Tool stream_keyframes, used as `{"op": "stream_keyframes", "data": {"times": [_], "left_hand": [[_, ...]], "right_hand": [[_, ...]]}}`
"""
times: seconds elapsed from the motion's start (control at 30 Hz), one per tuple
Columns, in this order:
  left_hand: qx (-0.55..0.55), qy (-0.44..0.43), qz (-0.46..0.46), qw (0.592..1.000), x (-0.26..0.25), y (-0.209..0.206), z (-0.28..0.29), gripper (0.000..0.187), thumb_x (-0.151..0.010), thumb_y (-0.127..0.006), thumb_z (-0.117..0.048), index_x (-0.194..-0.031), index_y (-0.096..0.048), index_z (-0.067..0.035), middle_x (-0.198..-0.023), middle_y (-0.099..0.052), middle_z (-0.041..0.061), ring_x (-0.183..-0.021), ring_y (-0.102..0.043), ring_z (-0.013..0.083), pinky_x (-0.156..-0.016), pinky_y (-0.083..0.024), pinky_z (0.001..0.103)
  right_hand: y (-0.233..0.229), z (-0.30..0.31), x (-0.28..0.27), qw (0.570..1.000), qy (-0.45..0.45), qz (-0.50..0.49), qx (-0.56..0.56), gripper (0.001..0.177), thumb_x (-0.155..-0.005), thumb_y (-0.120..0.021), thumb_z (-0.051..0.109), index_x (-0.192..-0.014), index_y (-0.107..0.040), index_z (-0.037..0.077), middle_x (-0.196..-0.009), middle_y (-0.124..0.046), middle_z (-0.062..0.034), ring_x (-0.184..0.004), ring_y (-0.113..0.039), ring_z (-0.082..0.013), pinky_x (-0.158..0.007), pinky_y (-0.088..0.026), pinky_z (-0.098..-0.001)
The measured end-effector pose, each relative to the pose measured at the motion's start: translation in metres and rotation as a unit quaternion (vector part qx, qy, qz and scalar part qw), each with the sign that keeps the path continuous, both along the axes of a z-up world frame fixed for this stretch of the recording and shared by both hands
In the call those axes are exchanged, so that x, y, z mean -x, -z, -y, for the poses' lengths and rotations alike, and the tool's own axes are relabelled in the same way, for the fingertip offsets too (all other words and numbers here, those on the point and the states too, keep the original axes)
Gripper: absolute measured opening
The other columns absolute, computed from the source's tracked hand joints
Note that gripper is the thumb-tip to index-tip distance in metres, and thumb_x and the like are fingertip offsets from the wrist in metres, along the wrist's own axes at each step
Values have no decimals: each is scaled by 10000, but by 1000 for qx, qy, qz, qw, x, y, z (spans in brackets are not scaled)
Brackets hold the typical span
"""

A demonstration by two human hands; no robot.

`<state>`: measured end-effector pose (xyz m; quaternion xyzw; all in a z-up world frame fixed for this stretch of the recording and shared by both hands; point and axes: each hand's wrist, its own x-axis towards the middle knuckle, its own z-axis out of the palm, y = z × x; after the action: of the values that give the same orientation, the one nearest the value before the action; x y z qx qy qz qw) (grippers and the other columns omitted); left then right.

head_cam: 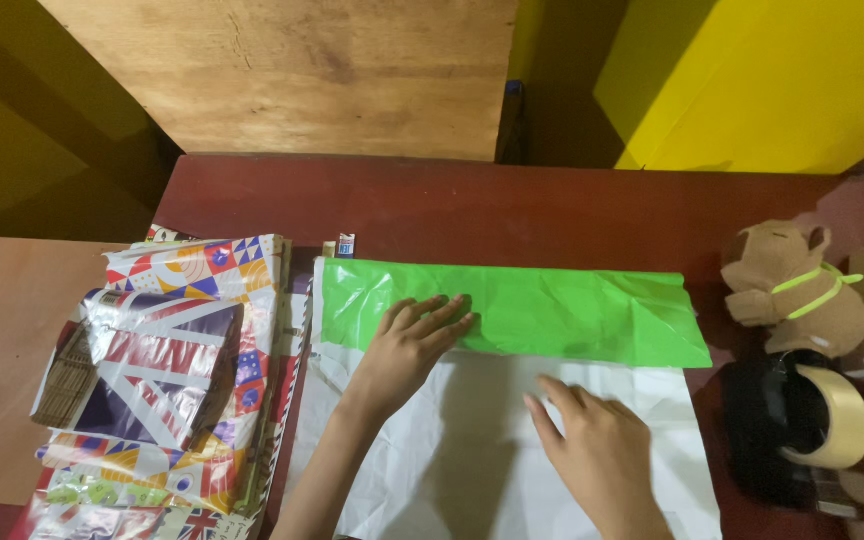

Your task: The person wraps a small cardboard box and then a smartphone box in green poly mailers. They fold the mailer around each item, seal the edges with clear packing tape using a handheld dispenser, and smooth the package. The wrapped items remain on the table.

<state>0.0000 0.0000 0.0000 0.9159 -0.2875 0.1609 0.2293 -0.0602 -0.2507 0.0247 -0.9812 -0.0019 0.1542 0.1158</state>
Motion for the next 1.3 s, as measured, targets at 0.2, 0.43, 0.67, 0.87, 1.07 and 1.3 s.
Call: {"op": "stream_keyframes", "data": {"times": [0.2,0.43,0.67,0.87,1.07,1.3], "left_hand": [[0,-8,12,1000,3,5,1,466,-937,-608,-126,-1401,-634,-163,-1523,-555,26,-1349,-541,273,-1152,-368,477],[-5,-19,16,1000,7,13,3,623,-807,-639,-51,-1418,-627,-174,-1540,-551,31,-1383,-529,303,-1185,-352,506],[56,-48,21,997,6,23,18,442,-855,-786,-313,-1238,-653,-139,-1440,-585,82,-1332,-515,354,-1139,-323,568],[30,-54,28,998,3,30,15,477,-833,-787,-246,-1283,-645,-176,-1453,-580,41,-1346,-517,326,-1148,-327,562],[19,-57,33,998,4,29,14,511,-840,-784,-180,-1329,-636,-199,-1482,-572,14,-1369,-516,303,-1172,-331,546],[74,-65,31,995,6,24,22,445,-822,-817,-291,-1225,-672,-172,-1405,-599,38,-1318,-524,321,-1137,-336,554]], "right_hand": [[15,-26,-45,879,-225,414,-73,410,-845,-741,271,-1218,-725,101,-1324,-653,-96,-1253,-585,-299,-1079,-454,-482],[46,-28,-60,881,-195,412,-127,414,-810,-823,251,-1197,-729,139,-1301,-654,-60,-1223,-586,-296,-1069,-444,-461],[54,-27,-60,887,-193,407,-102,466,-742,-820,142,-1199,-732,142,-1319,-647,-53,-1219,-586,-284,-1078,-439,-473],[40,-14,-62,908,-208,331,-149,549,-750,-813,158,-1284,-697,209,-1375,-625,-8,-1292,-537,-265,-1114,-405,-449],[35,-11,-60,913,-199,300,-190,548,-772,-816,201,-1304,-684,212,-1389,-619,-12,-1298,-531,-262,-1120,-391,-441],[48,-17,-64,897,-175,357,-193,403,-792,-833,268,-1185,-757,221,-1285,-693,12,-1208,-605,-233,-1064,-439,-415]]}}
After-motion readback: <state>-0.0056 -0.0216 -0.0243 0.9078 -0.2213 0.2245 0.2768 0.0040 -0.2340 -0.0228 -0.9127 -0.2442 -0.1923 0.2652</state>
